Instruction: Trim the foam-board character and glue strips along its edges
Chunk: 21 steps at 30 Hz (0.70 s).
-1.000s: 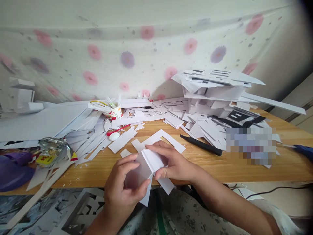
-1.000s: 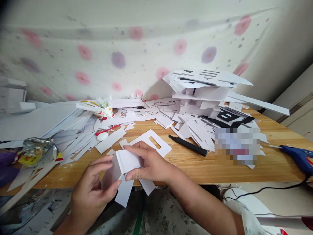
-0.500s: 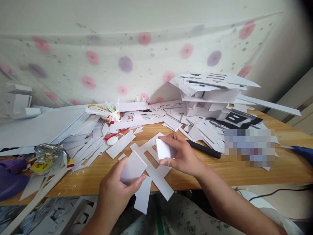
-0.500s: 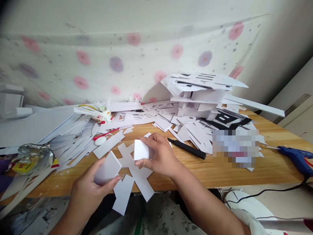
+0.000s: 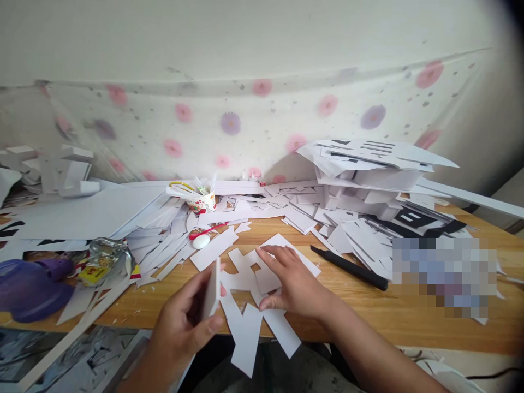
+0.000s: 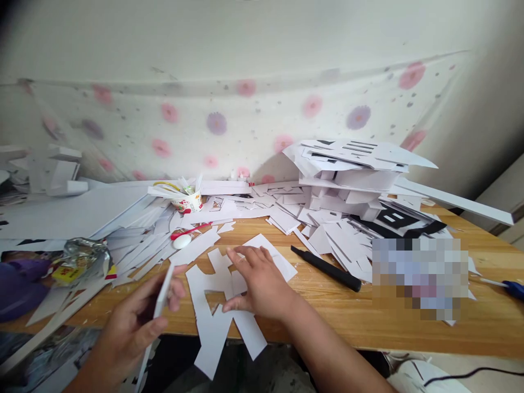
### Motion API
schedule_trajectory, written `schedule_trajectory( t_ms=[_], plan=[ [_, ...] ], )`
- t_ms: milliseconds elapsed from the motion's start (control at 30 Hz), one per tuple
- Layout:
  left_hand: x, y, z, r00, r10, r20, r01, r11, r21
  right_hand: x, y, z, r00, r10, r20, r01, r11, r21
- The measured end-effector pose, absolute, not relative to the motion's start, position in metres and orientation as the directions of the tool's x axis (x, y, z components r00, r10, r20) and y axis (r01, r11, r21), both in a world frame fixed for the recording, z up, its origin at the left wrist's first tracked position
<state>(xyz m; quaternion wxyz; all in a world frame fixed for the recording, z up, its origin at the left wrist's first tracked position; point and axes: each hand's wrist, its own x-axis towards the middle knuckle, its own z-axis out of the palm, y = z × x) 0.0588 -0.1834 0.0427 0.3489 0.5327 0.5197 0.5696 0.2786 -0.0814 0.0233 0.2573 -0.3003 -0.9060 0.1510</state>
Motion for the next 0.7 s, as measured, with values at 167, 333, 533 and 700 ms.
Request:
schedule_trajectory(
  t_ms=[167, 333, 533, 700],
  plan=[
    [0.077, -0.176, 0.036, 0.129, 0.974, 0.184, 0.124, -0.200, 0.972, 0.269, -0.107, 0.069, -0.609, 0.342, 0.716, 0.072, 0.922, -0.380],
    [0.072, -0.179, 0.032, 0.353, 0.928, 0.118, 0.081, -0.156, 0.984, 0.272, -0.107, 0.085, -0.589, 0.223, 0.777, -0.112, 0.930, -0.351],
    [0.018, -0.206, -0.014, 0.283, 0.939, -0.194, 0.483, 0.035, 0.875, 0.343, -0.095, 0.070, -0.397, 0.469, 0.789, -0.113, 0.828, -0.549],
    [-0.033, -0.231, -0.069, 0.154, 0.969, -0.193, 0.527, 0.085, 0.845, 0.390, -0.087, 0.040, -0.373, 0.657, 0.656, 0.019, 0.712, -0.702]
  ],
)
